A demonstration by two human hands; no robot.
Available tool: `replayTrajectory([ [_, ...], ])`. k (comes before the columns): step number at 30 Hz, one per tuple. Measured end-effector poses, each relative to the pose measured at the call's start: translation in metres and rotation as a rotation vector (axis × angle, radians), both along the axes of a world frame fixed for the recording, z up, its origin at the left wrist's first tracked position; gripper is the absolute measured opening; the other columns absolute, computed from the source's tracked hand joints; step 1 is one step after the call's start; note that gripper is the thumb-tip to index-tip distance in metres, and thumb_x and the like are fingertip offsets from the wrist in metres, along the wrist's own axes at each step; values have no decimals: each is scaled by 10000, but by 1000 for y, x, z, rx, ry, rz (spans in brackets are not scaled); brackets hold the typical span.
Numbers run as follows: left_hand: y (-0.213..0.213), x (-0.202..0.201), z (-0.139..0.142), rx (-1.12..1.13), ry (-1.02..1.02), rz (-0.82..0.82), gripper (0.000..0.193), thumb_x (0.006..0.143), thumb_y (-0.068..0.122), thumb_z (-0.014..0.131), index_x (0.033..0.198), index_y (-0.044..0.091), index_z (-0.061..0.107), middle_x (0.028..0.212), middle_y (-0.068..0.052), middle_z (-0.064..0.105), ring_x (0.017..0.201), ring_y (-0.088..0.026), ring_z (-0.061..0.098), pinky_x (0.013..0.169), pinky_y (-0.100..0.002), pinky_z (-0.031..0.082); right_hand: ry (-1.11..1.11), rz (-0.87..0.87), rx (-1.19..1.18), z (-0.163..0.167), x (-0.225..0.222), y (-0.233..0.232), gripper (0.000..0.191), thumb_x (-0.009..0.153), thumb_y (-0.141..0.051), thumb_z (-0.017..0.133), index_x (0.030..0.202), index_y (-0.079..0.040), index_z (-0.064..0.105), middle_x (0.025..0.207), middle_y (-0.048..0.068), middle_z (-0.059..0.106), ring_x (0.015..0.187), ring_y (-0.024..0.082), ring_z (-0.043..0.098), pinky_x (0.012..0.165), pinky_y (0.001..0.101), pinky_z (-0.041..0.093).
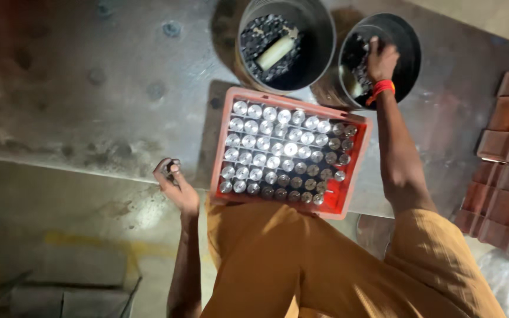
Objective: The person fills a red plastic tray with small metal molds using dark granular material from nearby buckets. They use a cylindrical tool to press the material into each mold and occasionally adjust the tray's position.
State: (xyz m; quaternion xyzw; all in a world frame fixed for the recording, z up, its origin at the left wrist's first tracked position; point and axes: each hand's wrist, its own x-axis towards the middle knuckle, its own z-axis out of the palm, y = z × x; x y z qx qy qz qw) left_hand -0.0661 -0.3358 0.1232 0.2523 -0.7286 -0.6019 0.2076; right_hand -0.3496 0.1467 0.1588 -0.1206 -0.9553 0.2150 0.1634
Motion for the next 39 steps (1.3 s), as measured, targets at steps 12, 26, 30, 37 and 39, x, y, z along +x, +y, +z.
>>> replayTrajectory([
  [12, 15, 0, 21, -114, -24, -45, 283, 1117, 258, 502, 1262, 26, 573, 1167, -111, 607, 960, -189, 632, 771, -307, 521, -642, -150, 107, -22, -26, -40, 822, 934, -569, 653, 1583, -218, 291, 1596, 314, 260, 1410, 630, 259, 1114, 666, 339],
  [26, 22, 7, 24, 61, -16, -10, 266, 1115, 235, 524, 1275, 22, 531, 1071, -75, 638, 891, -153, 615, 768, -281, 516, -236, 271, 47, -35, -8, -30, 516, 968, -362, 684, 1370, -62, 568, 1251, 356, 598, 1109, 528, 613, 954, 544, 503],
  [30, 17, 21, 24, 40, 6, 19, 257, 1125, 232, 531, 1277, 25, 535, 1047, -73, 643, 861, -149, 615, 759, -276, 498, -103, 240, -127, -21, -2, -20, 411, 1003, -403, 729, 1122, -10, 716, 1033, 273, 742, 974, 415, 733, 848, 489, 565],
  [37, 30, 35, 19, 167, 52, 36, 238, 1110, 200, 572, 1267, 26, 530, 1033, -50, 631, 866, -131, 591, 766, -263, 498, -115, 26, -1058, 4, 7, 7, 424, 1056, -414, 763, 1067, -6, 644, 881, 96, 686, 768, 277, 585, 698, 413, 442],
  [39, 36, 36, 16, 265, 76, 44, 226, 1098, 171, 598, 1257, 26, 531, 1049, -40, 615, 884, -119, 572, 780, -258, 504, 16, 48, -943, 7, 12, 9, 409, 1033, -385, 776, 1122, -7, 648, 985, 92, 705, 886, 255, 621, 801, 394, 495],
])
